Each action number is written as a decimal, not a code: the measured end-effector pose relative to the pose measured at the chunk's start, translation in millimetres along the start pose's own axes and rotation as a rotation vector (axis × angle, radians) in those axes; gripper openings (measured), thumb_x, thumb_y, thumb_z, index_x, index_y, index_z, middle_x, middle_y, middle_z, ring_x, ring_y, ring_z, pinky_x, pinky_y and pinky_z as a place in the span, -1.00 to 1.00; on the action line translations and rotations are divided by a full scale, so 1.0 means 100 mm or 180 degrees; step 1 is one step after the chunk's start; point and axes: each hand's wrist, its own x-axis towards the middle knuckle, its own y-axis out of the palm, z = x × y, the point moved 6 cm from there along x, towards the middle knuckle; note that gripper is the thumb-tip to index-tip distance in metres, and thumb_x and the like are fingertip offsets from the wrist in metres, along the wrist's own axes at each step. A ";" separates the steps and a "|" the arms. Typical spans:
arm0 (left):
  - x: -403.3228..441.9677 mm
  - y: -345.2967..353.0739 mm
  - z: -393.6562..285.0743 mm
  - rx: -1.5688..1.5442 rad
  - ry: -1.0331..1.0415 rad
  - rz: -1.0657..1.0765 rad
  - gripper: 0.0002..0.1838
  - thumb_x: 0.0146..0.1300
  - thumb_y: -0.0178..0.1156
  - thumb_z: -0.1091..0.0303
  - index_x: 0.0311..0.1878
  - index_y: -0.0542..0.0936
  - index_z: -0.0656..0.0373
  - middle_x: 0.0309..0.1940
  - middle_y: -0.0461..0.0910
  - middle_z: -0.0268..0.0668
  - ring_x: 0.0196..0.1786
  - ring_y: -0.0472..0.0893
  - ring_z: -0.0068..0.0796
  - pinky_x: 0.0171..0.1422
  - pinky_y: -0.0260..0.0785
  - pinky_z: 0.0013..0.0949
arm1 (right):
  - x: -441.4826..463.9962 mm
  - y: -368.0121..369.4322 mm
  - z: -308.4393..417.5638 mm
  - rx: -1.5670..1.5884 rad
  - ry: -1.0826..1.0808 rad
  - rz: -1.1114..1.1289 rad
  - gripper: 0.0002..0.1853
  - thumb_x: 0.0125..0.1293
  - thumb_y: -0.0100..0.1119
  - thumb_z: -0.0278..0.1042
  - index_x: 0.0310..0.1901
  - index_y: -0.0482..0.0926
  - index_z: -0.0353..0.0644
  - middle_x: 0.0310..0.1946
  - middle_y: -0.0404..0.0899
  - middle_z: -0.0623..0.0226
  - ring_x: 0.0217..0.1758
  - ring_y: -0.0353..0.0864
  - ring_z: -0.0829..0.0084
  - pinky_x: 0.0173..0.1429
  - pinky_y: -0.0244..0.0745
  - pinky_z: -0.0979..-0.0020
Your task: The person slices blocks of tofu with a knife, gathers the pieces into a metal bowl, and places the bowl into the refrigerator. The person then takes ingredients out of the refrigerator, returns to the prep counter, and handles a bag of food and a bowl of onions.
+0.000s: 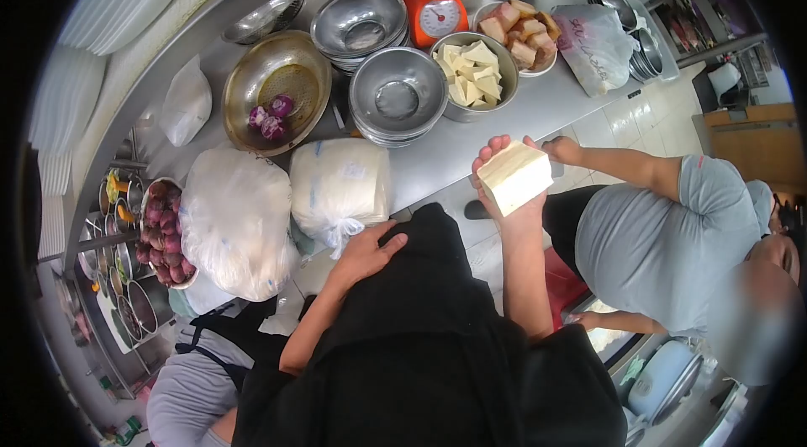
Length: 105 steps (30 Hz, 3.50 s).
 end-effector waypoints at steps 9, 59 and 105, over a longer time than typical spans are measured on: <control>0.02 0.01 0.01 0.0226 0.0080 -0.1308 -0.49 0.27 0.21 0.11 0.21 0.52 0.21 0.09 0.53 0.13 0.22 0.46 0.11 0.28 0.29 -0.02 | 0.28 0.05 0.26 0.0026 0.0261 -0.0068 -0.69 0.34 0.02 -0.08 -0.24 0.54 -0.19 -0.29 0.59 0.27 -0.19 0.60 0.24 0.01 0.52 0.23; 0.77 -0.19 -0.11 0.0540 -0.1995 -0.2343 -0.57 -0.10 0.33 0.15 -0.25 0.57 0.31 -0.29 0.62 0.05 -0.21 0.64 0.05 -0.14 0.50 0.04 | 0.73 -0.09 0.87 -0.0692 0.1078 -0.0572 -0.63 0.25 0.09 -0.02 -0.27 0.52 -0.23 -0.36 0.56 0.18 -0.30 0.56 0.17 -0.13 0.52 0.21; -0.99 0.26 -0.23 -0.3011 -0.1500 -0.1945 -0.76 0.32 0.26 0.29 -0.31 0.54 0.29 -0.67 0.42 -0.43 -0.65 0.35 -0.65 -0.56 0.17 -0.52 | 1.31 -0.07 1.05 -0.0598 0.0719 -0.0457 -0.67 0.25 0.02 -0.06 -0.39 0.55 -0.18 -0.49 0.56 0.23 -0.43 0.53 0.22 -0.27 0.49 0.26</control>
